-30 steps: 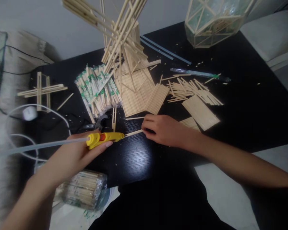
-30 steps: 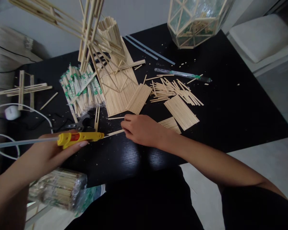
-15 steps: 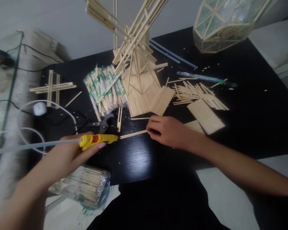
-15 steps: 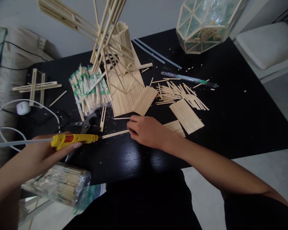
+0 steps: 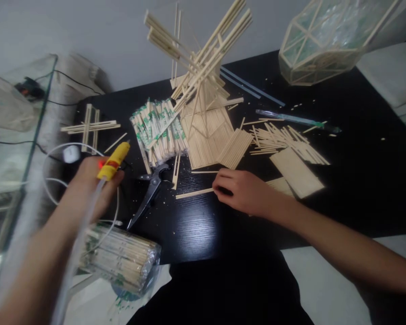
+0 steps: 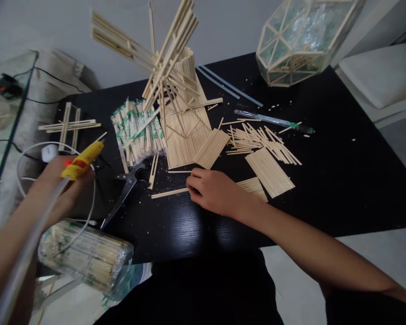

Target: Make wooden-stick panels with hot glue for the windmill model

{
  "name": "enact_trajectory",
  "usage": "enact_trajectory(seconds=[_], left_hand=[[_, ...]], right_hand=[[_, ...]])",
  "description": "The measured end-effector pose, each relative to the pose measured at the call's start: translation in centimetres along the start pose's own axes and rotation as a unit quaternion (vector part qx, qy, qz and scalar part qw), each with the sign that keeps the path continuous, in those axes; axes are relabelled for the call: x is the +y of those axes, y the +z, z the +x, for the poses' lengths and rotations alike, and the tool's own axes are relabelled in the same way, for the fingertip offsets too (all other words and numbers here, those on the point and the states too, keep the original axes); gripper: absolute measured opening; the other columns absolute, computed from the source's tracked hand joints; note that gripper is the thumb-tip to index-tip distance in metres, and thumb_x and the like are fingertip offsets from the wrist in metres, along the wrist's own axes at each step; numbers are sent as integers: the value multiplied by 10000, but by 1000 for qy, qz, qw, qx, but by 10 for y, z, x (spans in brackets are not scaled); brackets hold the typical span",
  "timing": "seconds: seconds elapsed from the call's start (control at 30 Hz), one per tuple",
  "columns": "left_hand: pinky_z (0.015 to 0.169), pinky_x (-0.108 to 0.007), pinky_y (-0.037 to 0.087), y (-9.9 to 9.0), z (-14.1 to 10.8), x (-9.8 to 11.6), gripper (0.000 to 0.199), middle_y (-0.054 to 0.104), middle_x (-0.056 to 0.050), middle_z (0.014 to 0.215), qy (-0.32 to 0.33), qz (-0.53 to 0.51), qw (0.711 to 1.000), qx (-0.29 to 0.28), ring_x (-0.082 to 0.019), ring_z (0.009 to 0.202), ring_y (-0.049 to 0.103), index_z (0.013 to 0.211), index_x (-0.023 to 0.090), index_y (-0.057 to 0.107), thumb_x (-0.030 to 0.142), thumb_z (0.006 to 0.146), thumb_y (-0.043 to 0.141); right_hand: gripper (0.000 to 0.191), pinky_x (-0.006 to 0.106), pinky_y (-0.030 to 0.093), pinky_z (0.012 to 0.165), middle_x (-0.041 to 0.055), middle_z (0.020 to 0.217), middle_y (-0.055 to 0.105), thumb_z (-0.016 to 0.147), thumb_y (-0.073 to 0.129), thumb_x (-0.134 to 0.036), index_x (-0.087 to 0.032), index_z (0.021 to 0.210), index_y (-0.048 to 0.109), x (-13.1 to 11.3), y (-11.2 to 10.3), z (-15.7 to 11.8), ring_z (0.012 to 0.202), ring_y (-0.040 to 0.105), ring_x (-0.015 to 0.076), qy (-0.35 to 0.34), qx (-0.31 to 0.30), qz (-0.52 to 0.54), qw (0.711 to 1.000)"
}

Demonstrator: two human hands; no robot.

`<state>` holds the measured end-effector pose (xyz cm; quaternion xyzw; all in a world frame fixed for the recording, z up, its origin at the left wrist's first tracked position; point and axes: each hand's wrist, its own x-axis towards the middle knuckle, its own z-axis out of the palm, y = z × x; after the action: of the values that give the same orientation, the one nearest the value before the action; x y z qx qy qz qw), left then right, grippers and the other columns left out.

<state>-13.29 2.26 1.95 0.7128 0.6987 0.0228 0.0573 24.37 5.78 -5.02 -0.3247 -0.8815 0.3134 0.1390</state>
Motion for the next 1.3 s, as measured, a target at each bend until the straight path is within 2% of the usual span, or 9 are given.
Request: enact_trajectory(seconds=[0.2, 0.4, 0.63, 0.7, 0.77, 0.83, 0.93, 1.13, 1.3], left_hand=[[914, -407, 552, 20, 16, -24, 358, 542, -81, 1120, 7, 16, 1000, -14, -275, 1005, 621, 1264, 161, 542, 411, 1007, 564], [967, -353, 532, 12, 21, -29, 467, 541, -40, 1130, 27, -14, 999, -28, -239, 1051, 607, 1249, 156, 581, 566, 1027, 544], [969, -360, 525, 10, 33, -33, 493, 536, -71, 1136, 21, -11, 996, -88, -226, 1008, 606, 1351, 99, 589, 482, 1042, 547], [997, -382, 521, 7, 29, -23, 480, 554, -99, 1192, 18, -5, 998, -65, -244, 1045, 616, 1372, 95, 593, 446, 1048, 539], [1046, -422, 499, 5, 20, -6, 417, 580, -131, 1244, 28, 6, 1000, 3, -292, 1147, 607, 1326, 95, 624, 394, 1044, 552], [1072, -422, 483, 6, 6, 18, 323, 624, -128, 1258, 85, -23, 996, 25, -287, 1193, 613, 1282, 122, 639, 333, 1059, 538], [958, -377, 513, 19, -14, 53, 156, 707, -72, 1101, 208, -86, 973, 53, -238, 1048, 670, 1132, 181, 671, 283, 1034, 603], [826, -395, 524, 55, -25, 81, 132, 738, -63, 1004, 260, -94, 961, 5, -247, 908, 671, 1122, 180, 662, 223, 1043, 565], [846, -425, 551, 63, -23, 84, 121, 714, -76, 1011, 250, -96, 963, -16, -261, 926, 670, 1078, 172, 666, 233, 1043, 568]], right_hand=[[137, 330, 540, 815, 74, 987, 681, 987, 586, -125, -152, 942, 712, 0, 3, -1, 853, 671, 184, -4, 16, 1, 1000], [128, 315, 534, 806, 63, 977, 673, 973, 586, -103, -146, 932, 699, -1, 4, 0, 835, 660, 169, 1, 23, 1, 1000], [115, 314, 527, 800, 60, 976, 669, 965, 593, -103, -150, 926, 690, -3, 3, 0, 838, 652, 170, 7, 19, -4, 1000], [109, 309, 525, 795, 57, 974, 668, 961, 599, -102, -150, 928, 690, -3, 3, 0, 825, 647, 164, 7, 21, -5, 1000], [108, 307, 524, 793, 57, 969, 668, 958, 600, -99, -150, 929, 691, -3, 3, 0, 821, 646, 165, 7, 24, -9, 1000], [109, 308, 524, 796, 58, 968, 668, 957, 599, -97, -150, 930, 691, -3, 4, -1, 829, 649, 169, 6, 25, -14, 1000], [101, 310, 528, 794, 59, 972, 667, 957, 605, -100, -148, 934, 690, -3, 4, -1, 830, 653, 172, 6, 23, -16, 1000], [100, 299, 527, 772, 51, 954, 656, 953, 612, -93, -154, 922, 685, -2, 5, 0, 803, 642, 162, -2, 31, -14, 999], [92, 300, 524, 776, 56, 963, 660, 949, 621, -91, -144, 930, 694, -2, 5, -1, 817, 647, 167, -3, 34, -23, 999]])
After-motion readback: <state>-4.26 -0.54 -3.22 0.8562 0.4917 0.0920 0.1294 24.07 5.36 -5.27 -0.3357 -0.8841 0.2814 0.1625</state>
